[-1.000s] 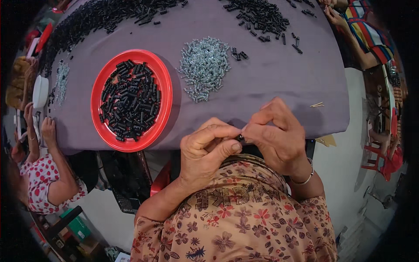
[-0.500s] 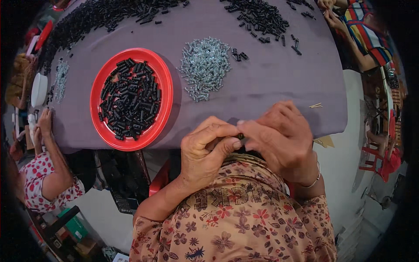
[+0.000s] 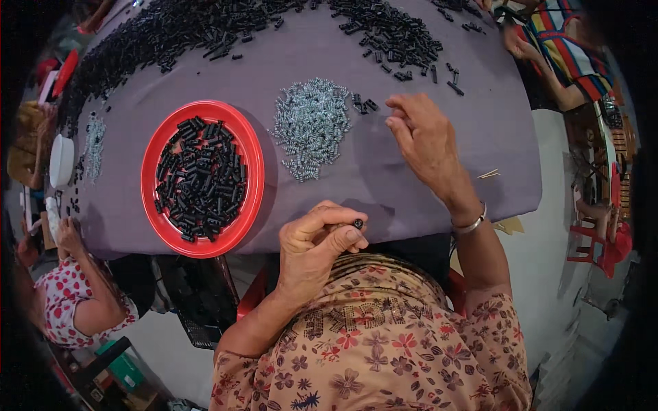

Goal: Manually inserting small silver internal parts into black plastic housings at an assembly table.

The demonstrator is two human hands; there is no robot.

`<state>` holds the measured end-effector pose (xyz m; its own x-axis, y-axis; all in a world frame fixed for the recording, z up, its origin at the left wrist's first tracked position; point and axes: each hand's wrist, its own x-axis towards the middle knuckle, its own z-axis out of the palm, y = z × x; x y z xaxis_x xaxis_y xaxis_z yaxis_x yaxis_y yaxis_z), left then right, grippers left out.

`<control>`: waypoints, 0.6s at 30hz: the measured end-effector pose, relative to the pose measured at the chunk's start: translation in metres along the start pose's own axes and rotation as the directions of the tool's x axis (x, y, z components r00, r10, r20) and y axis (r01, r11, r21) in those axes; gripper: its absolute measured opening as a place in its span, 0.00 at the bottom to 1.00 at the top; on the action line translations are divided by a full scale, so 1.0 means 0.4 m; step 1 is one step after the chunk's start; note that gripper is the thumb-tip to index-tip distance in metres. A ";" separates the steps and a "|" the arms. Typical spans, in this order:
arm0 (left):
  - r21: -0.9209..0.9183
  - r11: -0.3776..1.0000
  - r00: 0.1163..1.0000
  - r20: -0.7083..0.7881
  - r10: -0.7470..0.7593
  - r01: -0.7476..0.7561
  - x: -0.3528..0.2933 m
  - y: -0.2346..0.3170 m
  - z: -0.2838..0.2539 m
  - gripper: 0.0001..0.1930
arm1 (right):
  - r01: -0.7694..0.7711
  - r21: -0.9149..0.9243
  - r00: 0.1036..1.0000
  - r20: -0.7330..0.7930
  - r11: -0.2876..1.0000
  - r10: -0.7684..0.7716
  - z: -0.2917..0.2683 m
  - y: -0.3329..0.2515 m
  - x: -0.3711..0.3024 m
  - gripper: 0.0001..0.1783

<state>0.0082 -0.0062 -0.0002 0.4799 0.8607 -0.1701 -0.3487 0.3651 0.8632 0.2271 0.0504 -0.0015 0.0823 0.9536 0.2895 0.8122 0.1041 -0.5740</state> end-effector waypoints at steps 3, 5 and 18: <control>0.014 1.000 1.000 -0.019 -0.002 0.002 0.001 0.002 -0.003 0.07 | 0.057 -0.061 0.998 0.024 0.997 -0.055 0.032 -0.002 0.055 0.13; 0.012 1.000 1.000 -0.030 0.003 -0.002 0.002 0.006 -0.002 0.07 | 0.083 -0.106 0.995 0.057 0.991 -0.078 0.044 0.007 0.076 0.13; 0.051 0.999 0.999 -0.035 0.003 -0.002 0.002 0.003 -0.001 0.07 | 0.043 -0.227 0.998 -0.034 0.973 -0.052 0.039 0.039 0.063 0.15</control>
<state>0.0080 -0.0048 0.0004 0.4504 0.8738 -0.1836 -0.3079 0.3450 0.8867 0.2328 0.0805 -0.0152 0.0591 0.9368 0.3448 0.9250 0.0786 -0.3719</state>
